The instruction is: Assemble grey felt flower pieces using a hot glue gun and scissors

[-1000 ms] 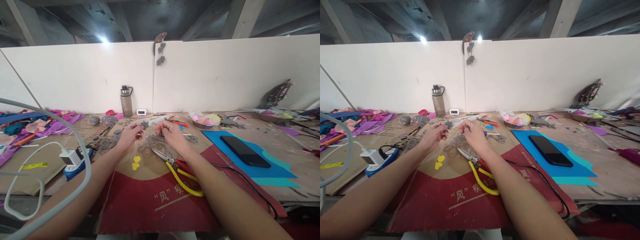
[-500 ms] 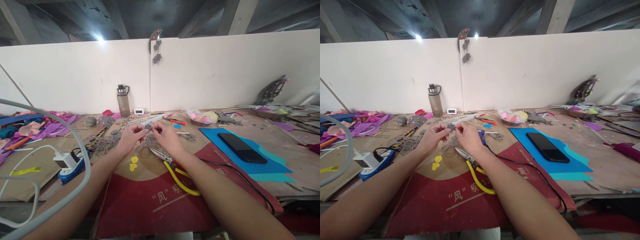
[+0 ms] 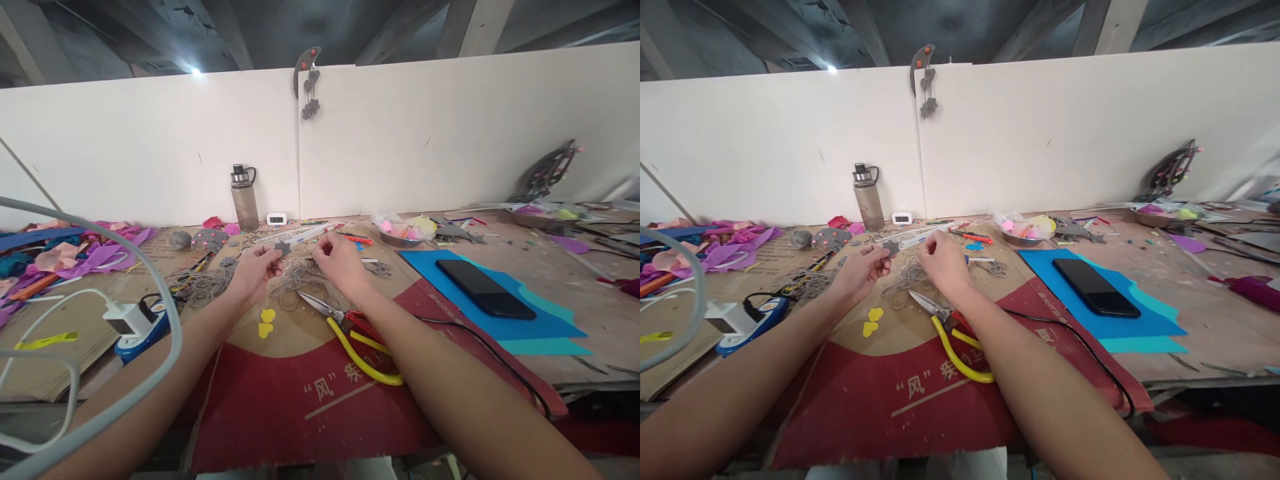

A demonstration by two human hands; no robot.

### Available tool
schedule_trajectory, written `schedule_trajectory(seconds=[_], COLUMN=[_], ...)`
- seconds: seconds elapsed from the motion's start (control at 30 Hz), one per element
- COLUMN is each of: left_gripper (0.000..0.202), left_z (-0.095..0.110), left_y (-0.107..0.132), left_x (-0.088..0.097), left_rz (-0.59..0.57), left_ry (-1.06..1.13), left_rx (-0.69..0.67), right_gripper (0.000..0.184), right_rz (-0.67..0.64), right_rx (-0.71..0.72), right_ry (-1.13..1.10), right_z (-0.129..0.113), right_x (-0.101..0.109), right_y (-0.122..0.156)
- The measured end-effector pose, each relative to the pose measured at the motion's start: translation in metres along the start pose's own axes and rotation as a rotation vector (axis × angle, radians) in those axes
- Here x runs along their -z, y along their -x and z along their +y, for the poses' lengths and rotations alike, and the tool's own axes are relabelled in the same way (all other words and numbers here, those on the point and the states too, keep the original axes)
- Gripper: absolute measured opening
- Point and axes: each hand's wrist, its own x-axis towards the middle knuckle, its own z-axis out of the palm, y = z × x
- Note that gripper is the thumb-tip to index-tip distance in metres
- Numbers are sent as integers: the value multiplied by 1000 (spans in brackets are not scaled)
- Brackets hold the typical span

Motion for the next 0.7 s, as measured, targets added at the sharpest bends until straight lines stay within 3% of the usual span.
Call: schedule_trajectory(seconds=[0.13,0.3,0.37,0.47,0.57,0.7], left_gripper=[26,21,15,10,9,21], left_z=[-1,-6,-6,-1,7,11], left_y=[-11,-19,-19,-16,-9,2], left_x=[14,32,37,35,23,5], left_rz=[-10,-53,-50,0,66,-48], left_ry=[-119,-527,-672,-791,-721,-438], left_rx=[24,96,24,-200,-358,-267], right_gripper=[15,32,35,36,34,34], right_rz=[-35,-310,-392,-431,-419,-410], right_rx=[-179,-308,-334,-362,-353,-321], right_ry=[-337,-748,-786,-772,-732,-679], right_z=[10,10,8,6,6,6], right_x=[-1,-2,-3,-6,-10,-14], right_y=[-7,-6,-3,0,3,5])
